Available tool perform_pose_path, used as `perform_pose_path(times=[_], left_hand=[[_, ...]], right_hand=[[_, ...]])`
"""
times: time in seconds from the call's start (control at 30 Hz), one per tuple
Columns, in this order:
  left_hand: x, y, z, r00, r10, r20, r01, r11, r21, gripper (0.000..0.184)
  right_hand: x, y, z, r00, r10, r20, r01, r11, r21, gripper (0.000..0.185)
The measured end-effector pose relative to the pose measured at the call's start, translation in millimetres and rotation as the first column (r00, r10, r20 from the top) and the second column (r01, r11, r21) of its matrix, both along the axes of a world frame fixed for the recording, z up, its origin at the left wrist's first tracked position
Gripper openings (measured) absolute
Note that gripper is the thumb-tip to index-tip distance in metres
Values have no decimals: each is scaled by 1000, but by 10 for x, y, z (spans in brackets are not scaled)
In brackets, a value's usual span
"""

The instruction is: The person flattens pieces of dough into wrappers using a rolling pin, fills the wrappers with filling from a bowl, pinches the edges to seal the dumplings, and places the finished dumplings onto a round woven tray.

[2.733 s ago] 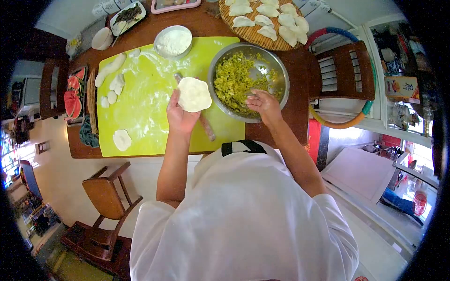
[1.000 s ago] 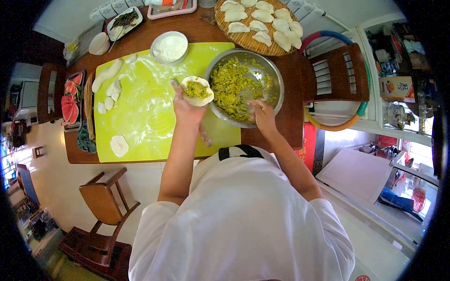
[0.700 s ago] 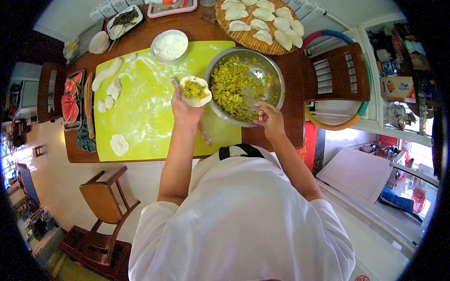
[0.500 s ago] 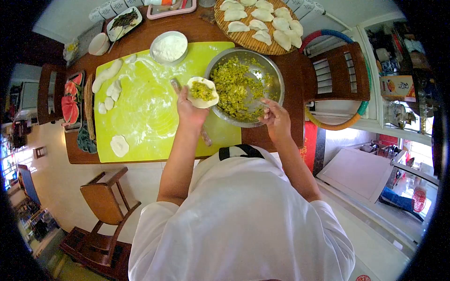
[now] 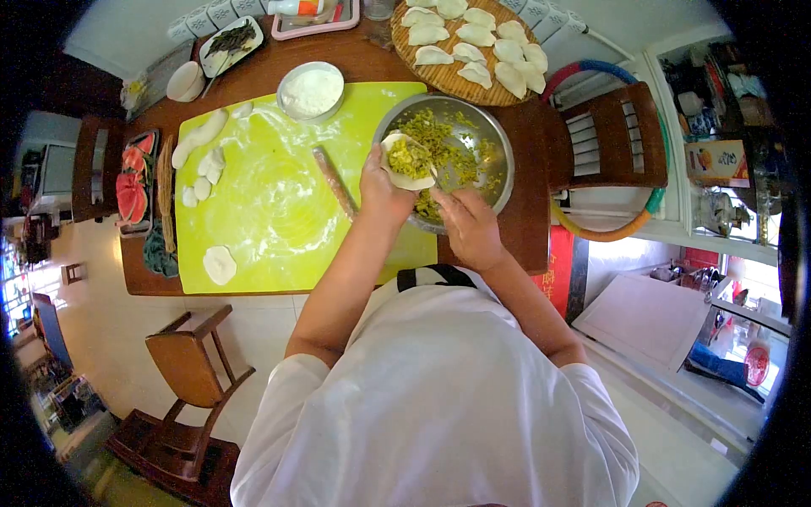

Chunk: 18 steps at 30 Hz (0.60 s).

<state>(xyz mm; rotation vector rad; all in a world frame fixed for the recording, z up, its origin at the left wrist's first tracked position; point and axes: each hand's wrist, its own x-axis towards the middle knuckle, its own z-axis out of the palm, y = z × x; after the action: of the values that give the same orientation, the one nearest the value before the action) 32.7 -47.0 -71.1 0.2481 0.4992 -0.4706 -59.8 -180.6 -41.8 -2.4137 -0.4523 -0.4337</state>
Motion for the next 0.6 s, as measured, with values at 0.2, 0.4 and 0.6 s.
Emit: perform_pose_path(times=[0.2,0.4,0.6], left_hand=[[53,-50,37,994,40,-105,-37,999,35,40],[69,-5,59,999,2,-40,-1,1000,31,41],[58,45,6,997,-72,13,72,997,-4,42]], right_hand=[[2,-1,-132,994,100,41,-97,992,-80,35],[-30,-54,37,998,-60,-10,61,984,168,28],[-28,66,239,926,-12,-378,323,547,772,27]])
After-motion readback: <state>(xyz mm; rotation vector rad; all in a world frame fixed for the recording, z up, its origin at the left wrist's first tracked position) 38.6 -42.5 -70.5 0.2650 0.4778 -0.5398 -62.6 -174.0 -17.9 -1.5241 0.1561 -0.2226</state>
